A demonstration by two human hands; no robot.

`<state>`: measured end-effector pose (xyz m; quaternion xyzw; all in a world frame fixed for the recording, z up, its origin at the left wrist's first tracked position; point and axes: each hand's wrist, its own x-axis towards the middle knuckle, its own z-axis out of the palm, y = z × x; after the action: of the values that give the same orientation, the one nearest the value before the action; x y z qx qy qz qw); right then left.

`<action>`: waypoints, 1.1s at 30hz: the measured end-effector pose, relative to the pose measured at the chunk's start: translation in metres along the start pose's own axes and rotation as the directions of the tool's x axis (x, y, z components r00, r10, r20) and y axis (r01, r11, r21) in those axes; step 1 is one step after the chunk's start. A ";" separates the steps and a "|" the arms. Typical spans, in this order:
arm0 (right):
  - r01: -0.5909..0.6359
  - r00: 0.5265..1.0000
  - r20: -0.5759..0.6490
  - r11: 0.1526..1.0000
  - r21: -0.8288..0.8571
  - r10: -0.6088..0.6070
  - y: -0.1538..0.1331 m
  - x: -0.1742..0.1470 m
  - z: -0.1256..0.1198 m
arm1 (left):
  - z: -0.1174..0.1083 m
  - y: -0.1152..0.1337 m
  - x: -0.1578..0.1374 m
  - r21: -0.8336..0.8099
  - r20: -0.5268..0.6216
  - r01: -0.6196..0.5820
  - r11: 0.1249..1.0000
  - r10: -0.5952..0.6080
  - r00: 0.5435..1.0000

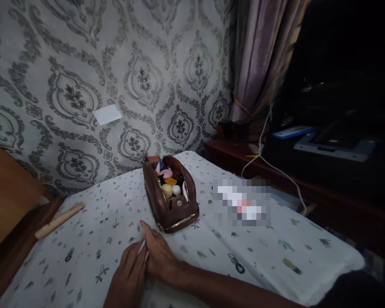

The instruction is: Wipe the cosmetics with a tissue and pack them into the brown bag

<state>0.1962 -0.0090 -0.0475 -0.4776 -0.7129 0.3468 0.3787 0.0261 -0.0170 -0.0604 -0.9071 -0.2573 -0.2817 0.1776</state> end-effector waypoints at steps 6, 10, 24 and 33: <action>-0.022 1.000 -0.001 1.000 0.002 0.022 0.000 0.002 0.002 | 0.002 -0.008 0.001 -0.071 0.018 0.203 0.977 -0.202 0.979; -0.032 0.999 0.032 0.999 -0.038 0.033 -0.004 0.003 0.000 | 0.009 -0.007 -0.006 -0.141 0.023 0.299 0.944 -0.299 0.954; -0.057 0.991 0.117 0.997 -0.059 0.063 -0.012 -0.001 -0.009 | -0.010 -0.004 0.017 -0.304 0.227 0.664 0.683 -0.625 0.747; 0.091 0.993 0.090 0.989 -0.113 -0.081 0.000 0.000 0.000 | -0.006 -0.016 -0.017 -0.196 0.222 0.636 0.747 -0.598 0.770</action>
<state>0.1962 -0.0092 -0.0480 -0.4528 -0.7674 0.3077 0.3338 0.0021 -0.0128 -0.0635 -0.8038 -0.5159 -0.2891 -0.0655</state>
